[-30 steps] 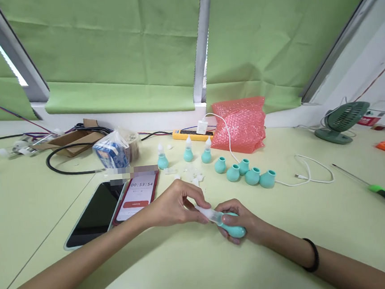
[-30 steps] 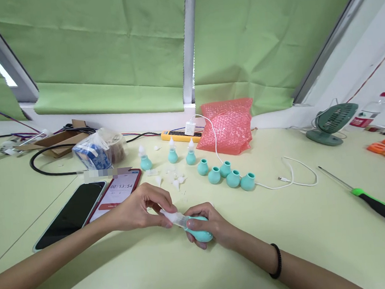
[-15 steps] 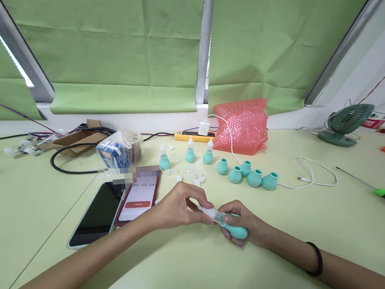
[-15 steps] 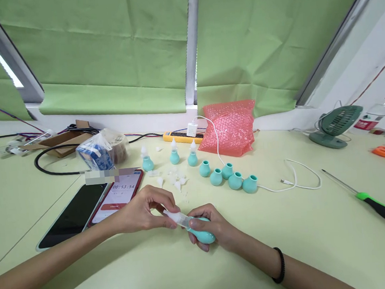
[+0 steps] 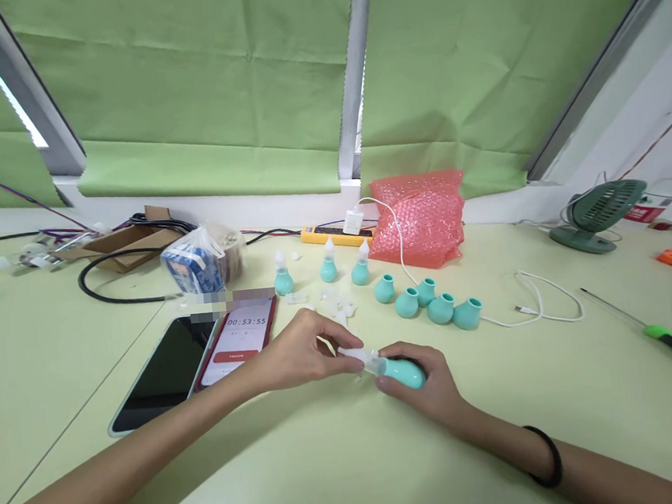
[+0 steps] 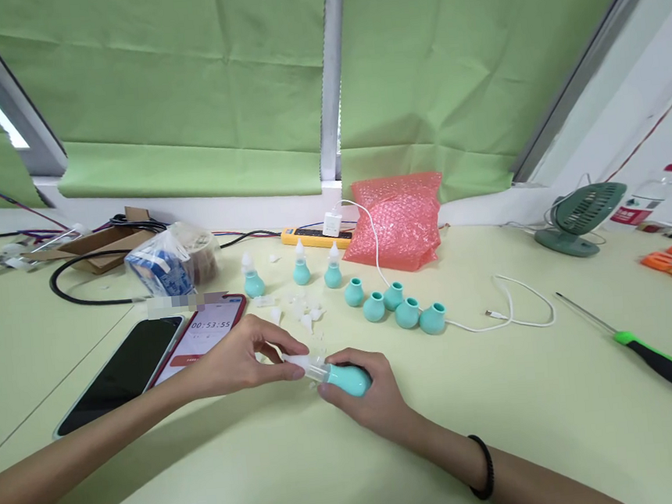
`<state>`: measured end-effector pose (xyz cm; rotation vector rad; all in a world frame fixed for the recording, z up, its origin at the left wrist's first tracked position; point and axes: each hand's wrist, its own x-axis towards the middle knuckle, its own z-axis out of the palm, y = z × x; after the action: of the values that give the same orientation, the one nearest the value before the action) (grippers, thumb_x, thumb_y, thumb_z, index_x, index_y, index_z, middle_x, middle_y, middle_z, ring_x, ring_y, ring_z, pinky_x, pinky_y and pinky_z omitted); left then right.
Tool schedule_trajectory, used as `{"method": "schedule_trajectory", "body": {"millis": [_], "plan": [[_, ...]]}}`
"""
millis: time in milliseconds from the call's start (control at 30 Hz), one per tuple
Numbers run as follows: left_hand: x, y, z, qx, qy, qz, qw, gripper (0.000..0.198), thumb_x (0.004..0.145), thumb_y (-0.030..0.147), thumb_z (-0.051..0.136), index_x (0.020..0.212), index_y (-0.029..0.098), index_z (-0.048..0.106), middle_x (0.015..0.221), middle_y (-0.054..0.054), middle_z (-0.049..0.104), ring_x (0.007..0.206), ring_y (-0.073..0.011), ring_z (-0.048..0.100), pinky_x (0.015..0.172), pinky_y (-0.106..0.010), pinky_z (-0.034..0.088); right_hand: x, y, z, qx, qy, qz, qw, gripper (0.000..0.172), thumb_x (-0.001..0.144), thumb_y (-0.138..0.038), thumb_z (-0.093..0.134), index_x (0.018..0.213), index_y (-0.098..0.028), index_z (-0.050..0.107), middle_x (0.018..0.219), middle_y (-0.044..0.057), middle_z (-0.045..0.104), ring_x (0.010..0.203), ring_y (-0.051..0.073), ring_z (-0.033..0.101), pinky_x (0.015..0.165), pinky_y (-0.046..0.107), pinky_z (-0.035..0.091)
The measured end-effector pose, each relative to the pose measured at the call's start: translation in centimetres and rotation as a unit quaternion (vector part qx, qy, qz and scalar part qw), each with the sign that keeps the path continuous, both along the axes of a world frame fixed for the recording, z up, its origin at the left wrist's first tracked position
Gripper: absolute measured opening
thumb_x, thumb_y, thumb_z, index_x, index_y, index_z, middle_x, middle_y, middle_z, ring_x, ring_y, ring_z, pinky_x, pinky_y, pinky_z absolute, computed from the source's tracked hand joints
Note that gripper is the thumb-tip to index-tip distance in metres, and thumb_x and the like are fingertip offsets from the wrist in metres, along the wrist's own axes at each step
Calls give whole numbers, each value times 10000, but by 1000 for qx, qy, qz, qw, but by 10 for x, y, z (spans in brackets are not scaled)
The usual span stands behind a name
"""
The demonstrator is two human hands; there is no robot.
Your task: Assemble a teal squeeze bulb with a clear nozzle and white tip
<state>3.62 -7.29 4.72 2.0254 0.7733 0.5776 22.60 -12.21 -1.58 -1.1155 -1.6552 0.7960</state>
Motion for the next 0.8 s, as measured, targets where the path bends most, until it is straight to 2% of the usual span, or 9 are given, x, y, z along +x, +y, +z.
{"method": "schedule_trajectory", "body": {"millis": [167,267,567,800], "plan": [[-2,3,-1,-38,15,-30,999,226,661,241,626,862,148,670,819,-45,670,705,-157,591,581,-202,470,-1,-2,-8,106,-60,-59,991,181,608,-247,685,770,-211,612,668,32,628,609,197,573,538,296,447],[-2,1,1,-19,19,-46,999,212,673,216,617,868,150,670,800,-47,666,701,-149,586,587,-201,465,-1,-1,-7,122,-70,-57,988,185,593,-255,700,760,-220,628,643,30,631,578,199,573,504,298,442],[-1,-5,5,112,20,-74,991,164,708,166,583,834,99,664,736,-66,637,640,-122,563,580,-195,448,1,0,-1,53,-63,-49,995,178,572,-309,705,706,-201,656,631,40,651,561,199,585,497,295,461],[2,-9,5,163,17,-85,983,142,712,106,548,793,90,663,701,-56,625,597,-106,544,561,-197,426,3,0,4,-22,-23,-20,999,205,566,-331,689,699,-180,647,626,28,652,554,173,579,506,267,469]]}}
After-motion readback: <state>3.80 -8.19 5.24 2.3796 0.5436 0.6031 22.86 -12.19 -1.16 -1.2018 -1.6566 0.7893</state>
